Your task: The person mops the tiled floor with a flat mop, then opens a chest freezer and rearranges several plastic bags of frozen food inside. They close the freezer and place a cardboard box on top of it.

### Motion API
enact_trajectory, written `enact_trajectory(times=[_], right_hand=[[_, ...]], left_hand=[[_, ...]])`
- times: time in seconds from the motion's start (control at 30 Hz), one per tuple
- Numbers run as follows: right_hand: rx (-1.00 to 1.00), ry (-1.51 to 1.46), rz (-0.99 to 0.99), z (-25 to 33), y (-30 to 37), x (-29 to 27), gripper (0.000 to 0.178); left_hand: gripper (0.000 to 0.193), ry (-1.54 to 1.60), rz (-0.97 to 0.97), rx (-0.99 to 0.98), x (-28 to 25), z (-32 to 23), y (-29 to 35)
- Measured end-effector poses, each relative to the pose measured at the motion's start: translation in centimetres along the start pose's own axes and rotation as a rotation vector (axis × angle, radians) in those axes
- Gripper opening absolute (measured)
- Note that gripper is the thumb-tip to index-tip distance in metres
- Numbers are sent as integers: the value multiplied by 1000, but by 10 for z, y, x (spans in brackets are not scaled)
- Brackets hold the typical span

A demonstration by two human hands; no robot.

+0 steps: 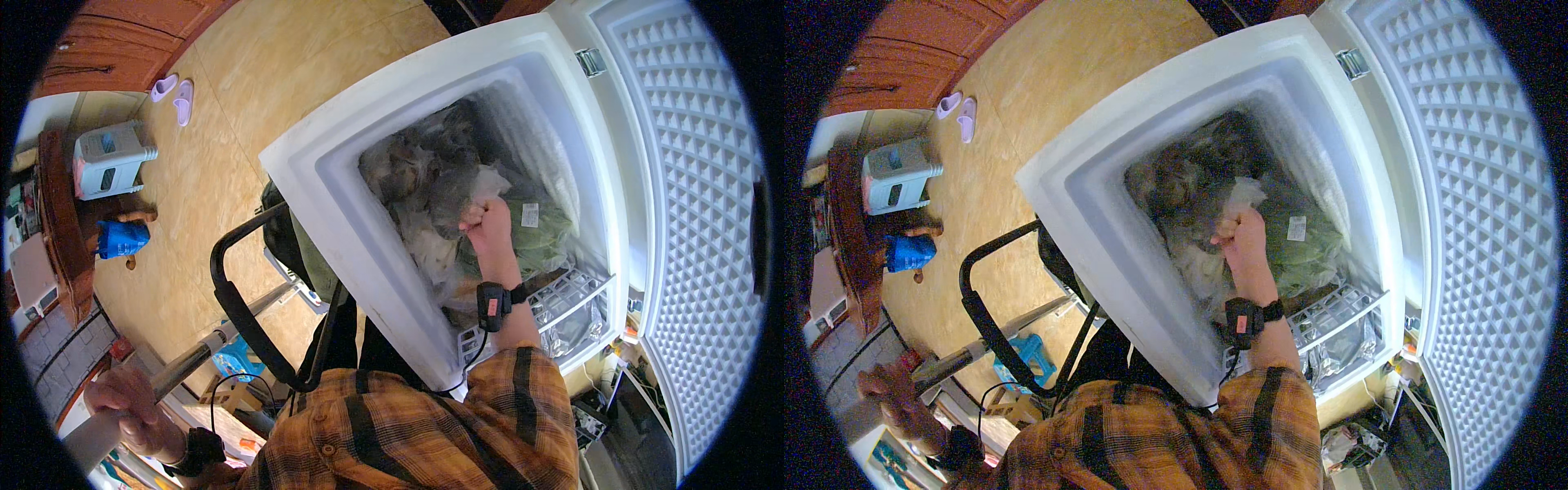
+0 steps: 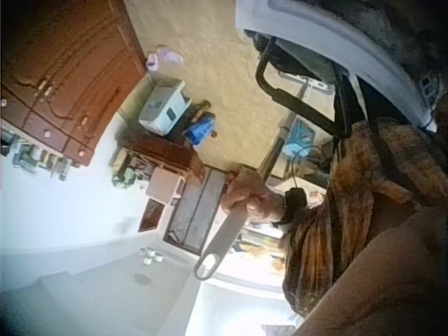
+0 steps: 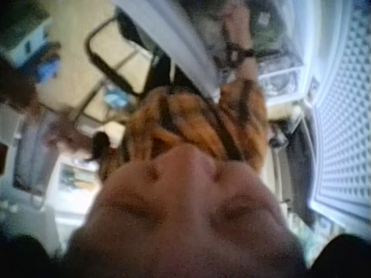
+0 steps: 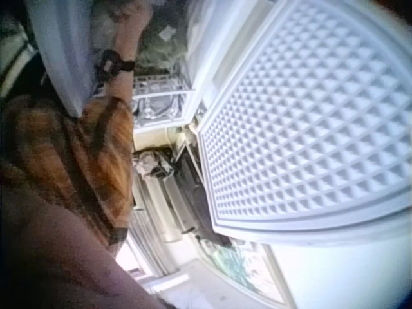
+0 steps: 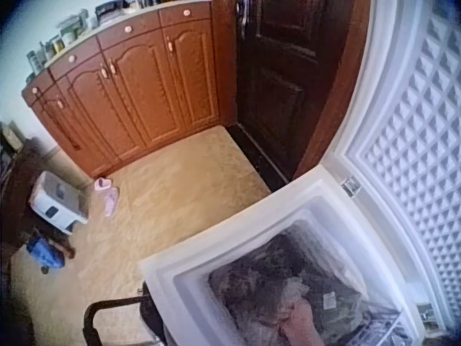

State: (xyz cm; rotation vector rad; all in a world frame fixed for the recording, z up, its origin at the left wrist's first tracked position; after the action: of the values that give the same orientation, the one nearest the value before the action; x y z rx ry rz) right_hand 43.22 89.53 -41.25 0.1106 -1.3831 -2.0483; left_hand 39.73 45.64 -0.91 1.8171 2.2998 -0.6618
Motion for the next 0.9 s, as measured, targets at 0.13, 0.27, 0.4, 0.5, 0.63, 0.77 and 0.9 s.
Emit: enact_trajectory(times=[0.13,0.27,0.4,0.5,0.63,0.77,0.9], right_hand=[[-11,-100,-13,5,13,-7,24],[48,-2,-137,-16,38,-26,25],[117,16,-62,-13,67,-30,23],[163,112,-28,-8,101,-38,21],[196,206,-90,-13,135,-71,18],[105,308,-156,-32,170,-109,13],[66,537,-171,-46,183,-132,24]], left_hand=[[35,39,107,-98,-9,5,2],[34,88,134,-107,-10,10,2],[40,22,42,-43,-6,15,-8],[41,47,148,-115,10,18,-14],[35,-16,219,-86,34,14,-15],[17,130,422,-172,71,10,-16],[16,88,439,-22,103,8,-18]])
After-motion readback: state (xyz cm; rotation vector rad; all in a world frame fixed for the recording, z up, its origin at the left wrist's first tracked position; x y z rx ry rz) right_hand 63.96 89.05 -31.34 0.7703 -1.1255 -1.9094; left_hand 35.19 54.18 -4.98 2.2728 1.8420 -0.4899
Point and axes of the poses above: each hand's wrist, its own y-axis away from the middle knuckle, its own x-axis out of the palm, z = x × y, the point moved 7 cm from there along -y, towards the middle knuckle, and after that the axes turned 5 degrees about -z, right-handed, at the moved point
